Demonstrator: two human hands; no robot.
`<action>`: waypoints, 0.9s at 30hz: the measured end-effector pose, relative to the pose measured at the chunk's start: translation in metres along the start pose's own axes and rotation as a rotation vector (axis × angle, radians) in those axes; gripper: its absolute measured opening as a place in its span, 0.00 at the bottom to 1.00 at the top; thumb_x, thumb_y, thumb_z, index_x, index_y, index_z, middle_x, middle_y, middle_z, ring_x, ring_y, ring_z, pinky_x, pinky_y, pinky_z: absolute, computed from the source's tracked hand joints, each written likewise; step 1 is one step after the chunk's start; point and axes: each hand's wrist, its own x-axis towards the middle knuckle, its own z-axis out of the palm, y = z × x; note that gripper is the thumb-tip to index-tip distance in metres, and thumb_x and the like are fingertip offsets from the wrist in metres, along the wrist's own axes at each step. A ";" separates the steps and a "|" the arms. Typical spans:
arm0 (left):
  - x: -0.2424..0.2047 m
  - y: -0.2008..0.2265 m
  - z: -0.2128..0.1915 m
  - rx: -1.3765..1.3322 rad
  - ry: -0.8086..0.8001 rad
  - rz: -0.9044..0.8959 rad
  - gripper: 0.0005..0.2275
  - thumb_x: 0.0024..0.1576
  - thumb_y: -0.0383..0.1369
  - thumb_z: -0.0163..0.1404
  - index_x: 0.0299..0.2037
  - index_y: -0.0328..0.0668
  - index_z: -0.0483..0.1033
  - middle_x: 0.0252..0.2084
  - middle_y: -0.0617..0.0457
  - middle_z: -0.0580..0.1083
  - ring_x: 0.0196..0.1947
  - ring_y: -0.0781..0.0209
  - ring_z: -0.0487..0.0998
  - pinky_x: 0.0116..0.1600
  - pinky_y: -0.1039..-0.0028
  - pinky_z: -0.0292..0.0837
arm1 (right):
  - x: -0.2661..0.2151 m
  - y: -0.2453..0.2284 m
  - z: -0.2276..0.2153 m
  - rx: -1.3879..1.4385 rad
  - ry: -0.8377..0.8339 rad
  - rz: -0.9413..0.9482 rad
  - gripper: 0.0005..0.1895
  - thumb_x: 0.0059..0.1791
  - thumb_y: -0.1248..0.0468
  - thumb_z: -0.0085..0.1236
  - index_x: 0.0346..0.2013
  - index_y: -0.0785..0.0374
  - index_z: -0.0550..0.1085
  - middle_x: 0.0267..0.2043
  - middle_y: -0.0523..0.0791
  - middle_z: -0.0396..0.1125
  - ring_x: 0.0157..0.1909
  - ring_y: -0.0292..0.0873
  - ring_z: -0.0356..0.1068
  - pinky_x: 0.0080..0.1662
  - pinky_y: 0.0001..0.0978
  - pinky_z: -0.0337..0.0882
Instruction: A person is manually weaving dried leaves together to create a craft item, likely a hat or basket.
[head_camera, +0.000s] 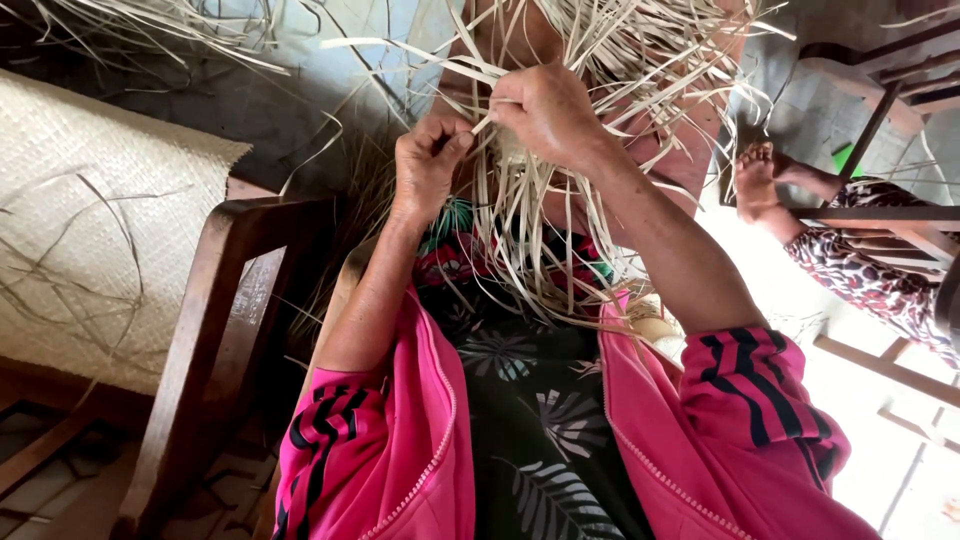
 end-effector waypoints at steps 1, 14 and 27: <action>-0.001 -0.003 -0.005 0.106 0.007 -0.031 0.07 0.62 0.18 0.52 0.36 0.42 0.74 0.32 0.58 0.69 0.32 0.67 0.64 0.37 0.75 0.61 | 0.003 0.006 -0.001 -0.038 0.014 0.024 0.11 0.57 0.65 0.63 0.29 0.57 0.77 0.21 0.39 0.68 0.21 0.33 0.66 0.33 0.30 0.76; -0.014 -0.026 -0.029 -0.247 0.324 -0.378 0.06 0.62 0.22 0.50 0.47 0.35 0.78 0.36 0.55 0.74 0.26 0.68 0.71 0.32 0.76 0.72 | 0.050 -0.025 -0.014 -0.095 -0.499 0.253 0.07 0.59 0.71 0.46 0.39 0.62 0.73 0.43 0.48 0.69 0.41 0.44 0.69 0.44 0.40 0.72; -0.001 -0.008 -0.008 -0.129 0.054 0.006 0.08 0.62 0.14 0.48 0.41 0.37 0.75 0.36 0.52 0.73 0.37 0.61 0.72 0.41 0.75 0.76 | 0.049 -0.013 -0.004 0.187 -0.419 0.209 0.10 0.52 0.75 0.52 0.27 0.61 0.72 0.34 0.44 0.70 0.31 0.35 0.70 0.40 0.30 0.77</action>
